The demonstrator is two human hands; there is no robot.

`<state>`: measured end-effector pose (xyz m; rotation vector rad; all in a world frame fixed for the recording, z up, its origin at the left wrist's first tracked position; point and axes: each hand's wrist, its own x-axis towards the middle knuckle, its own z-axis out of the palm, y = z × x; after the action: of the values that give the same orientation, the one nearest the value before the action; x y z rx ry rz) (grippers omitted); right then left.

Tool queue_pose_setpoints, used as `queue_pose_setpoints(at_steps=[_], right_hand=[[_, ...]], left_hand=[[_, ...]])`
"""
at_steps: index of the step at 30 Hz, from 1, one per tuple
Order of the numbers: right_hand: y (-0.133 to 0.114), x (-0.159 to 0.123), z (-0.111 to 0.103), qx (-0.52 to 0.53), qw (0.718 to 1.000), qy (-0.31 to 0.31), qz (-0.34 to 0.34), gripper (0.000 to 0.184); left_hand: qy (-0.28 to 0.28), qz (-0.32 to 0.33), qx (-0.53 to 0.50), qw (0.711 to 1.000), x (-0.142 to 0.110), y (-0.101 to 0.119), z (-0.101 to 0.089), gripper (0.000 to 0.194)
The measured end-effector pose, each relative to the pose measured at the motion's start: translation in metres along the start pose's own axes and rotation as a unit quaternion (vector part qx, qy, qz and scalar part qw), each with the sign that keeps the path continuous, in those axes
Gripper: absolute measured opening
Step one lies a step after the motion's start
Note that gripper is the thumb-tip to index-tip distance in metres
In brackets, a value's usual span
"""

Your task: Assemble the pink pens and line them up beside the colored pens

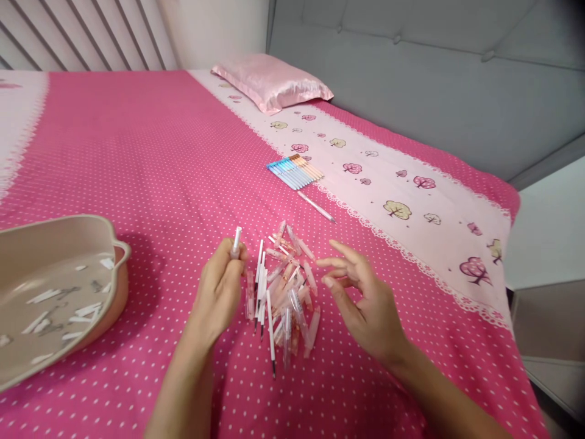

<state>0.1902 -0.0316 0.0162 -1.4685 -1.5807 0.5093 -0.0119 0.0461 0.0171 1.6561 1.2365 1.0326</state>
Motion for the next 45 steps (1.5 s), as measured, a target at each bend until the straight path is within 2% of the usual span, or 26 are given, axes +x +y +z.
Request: queue_pose_setpoints(at_steps=[5, 8, 13, 17, 21, 25, 27, 30, 32, 35, 38, 41, 43, 45], right_hand=[[0.004, -0.001, 0.003, -0.020, 0.999, -0.026, 0.036, 0.041], [0.007, 0.000, 0.004, -0.037, 0.997, -0.048, 0.050, 0.038], [0.010, -0.001, 0.005, -0.055, 0.993, -0.081, 0.073, 0.035], [0.010, -0.001, 0.006, -0.060, 0.991, -0.090, 0.078, 0.035], [0.010, -0.001, 0.007, -0.063, 0.992, -0.088, 0.069, 0.036], [0.011, -0.001, 0.007, -0.060, 0.991, -0.090, 0.080, 0.037], [0.011, -0.001, 0.007, -0.053, 0.991, -0.086, 0.086, 0.037], [0.008, -0.001, 0.006, -0.031, 0.994, -0.074, 0.080, 0.037], [0.006, 0.000, 0.005, -0.007, 0.995, -0.070, 0.070, 0.038], [0.001, -0.001, 0.004, 0.038, 0.994, -0.087, 0.057, 0.041], [-0.004, -0.002, 0.005, 0.079, 0.989, -0.121, 0.036, 0.052], [-0.007, -0.005, 0.008, 0.107, 0.987, -0.117, 0.017, 0.067], [-0.008, -0.007, 0.010, 0.119, 0.989, -0.094, 0.005, 0.065], [-0.008, -0.008, 0.011, 0.127, 0.990, -0.053, -0.009, 0.056]], left_hand=[[0.022, -0.077, 0.095, 0.992, 0.002, 0.002, -0.001, 0.007], [0.009, -0.125, 0.176, 0.976, 0.005, 0.003, -0.004, 0.016], [-0.100, -0.184, 0.323, 0.923, 0.008, -0.002, -0.013, 0.038], [-0.169, -0.209, 0.340, 0.901, 0.007, -0.006, -0.014, 0.044], [-0.200, -0.239, 0.299, 0.902, 0.006, -0.007, -0.010, 0.038], [-0.207, -0.227, 0.262, 0.915, 0.006, -0.009, -0.012, 0.035], [-0.186, -0.222, 0.240, 0.927, 0.005, -0.008, -0.016, 0.032], [-0.111, -0.228, 0.169, 0.952, 0.002, -0.003, -0.021, 0.032], [-0.074, -0.223, 0.089, 0.968, -0.001, 0.003, -0.021, 0.032], [-0.059, -0.170, -0.048, 0.983, -0.004, 0.016, -0.012, 0.026], [-0.072, -0.137, -0.162, 0.975, -0.008, 0.030, 0.006, 0.020], [-0.101, -0.143, -0.235, 0.956, -0.012, 0.040, 0.024, 0.018], [-0.103, -0.156, -0.250, 0.950, -0.014, 0.042, 0.031, 0.020], [-0.102, -0.169, -0.242, 0.950, -0.015, 0.041, 0.033, 0.022]])
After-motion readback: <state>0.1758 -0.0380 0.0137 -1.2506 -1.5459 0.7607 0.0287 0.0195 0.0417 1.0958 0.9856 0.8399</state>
